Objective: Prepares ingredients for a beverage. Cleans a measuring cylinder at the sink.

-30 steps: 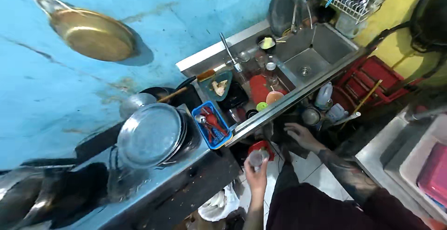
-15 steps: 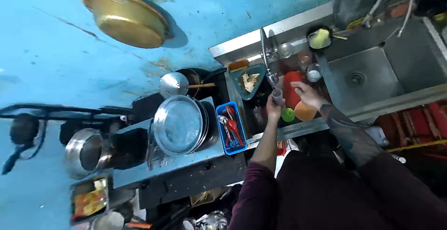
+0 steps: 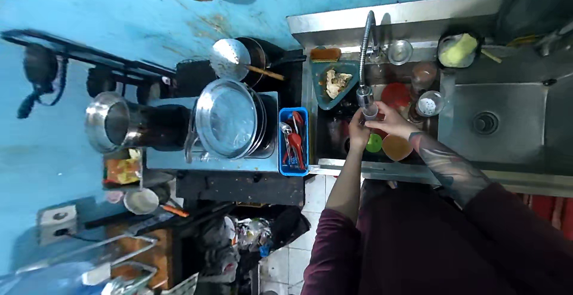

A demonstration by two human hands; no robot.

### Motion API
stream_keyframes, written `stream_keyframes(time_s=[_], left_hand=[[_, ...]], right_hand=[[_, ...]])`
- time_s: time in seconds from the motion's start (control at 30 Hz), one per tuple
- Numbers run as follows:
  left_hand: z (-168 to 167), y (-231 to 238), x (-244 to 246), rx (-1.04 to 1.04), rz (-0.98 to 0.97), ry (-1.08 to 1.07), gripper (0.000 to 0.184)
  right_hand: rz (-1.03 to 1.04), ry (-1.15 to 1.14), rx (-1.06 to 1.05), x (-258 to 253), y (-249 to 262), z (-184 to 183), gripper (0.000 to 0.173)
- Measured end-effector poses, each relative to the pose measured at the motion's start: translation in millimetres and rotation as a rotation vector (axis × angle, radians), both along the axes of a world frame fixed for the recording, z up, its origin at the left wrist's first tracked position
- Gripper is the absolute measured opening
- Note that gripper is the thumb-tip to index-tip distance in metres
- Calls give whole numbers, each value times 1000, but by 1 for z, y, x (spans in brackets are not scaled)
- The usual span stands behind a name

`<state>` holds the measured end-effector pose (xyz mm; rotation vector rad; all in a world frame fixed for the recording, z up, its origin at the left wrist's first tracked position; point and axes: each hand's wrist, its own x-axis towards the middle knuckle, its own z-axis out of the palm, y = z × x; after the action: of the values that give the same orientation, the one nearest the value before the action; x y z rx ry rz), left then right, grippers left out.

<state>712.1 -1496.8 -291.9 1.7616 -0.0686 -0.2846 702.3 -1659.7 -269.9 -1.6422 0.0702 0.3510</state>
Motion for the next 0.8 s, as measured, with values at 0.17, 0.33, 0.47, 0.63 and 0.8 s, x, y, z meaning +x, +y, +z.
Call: stream_keyframes(time_s=[0.17, 0.33, 0.47, 0.63, 0.8], left_hand=[[1, -2, -9, 96, 112, 34, 92], [-2, 17, -31, 235, 178, 91, 94], [10, 25, -50, 242, 96, 131, 90], [15, 21, -43, 171, 3, 115, 90], [-7, 13, -18, 109, 23, 40, 54]], right_hand=[[-25, -100, -33, 12, 2, -3, 53], [73, -84, -143, 17, 2, -16, 54], [9, -64, -110, 14, 3, -11, 63], [-29, -63, 0, 5, 5, -7, 64], [-50, -26, -4, -5, 1, 15, 81]])
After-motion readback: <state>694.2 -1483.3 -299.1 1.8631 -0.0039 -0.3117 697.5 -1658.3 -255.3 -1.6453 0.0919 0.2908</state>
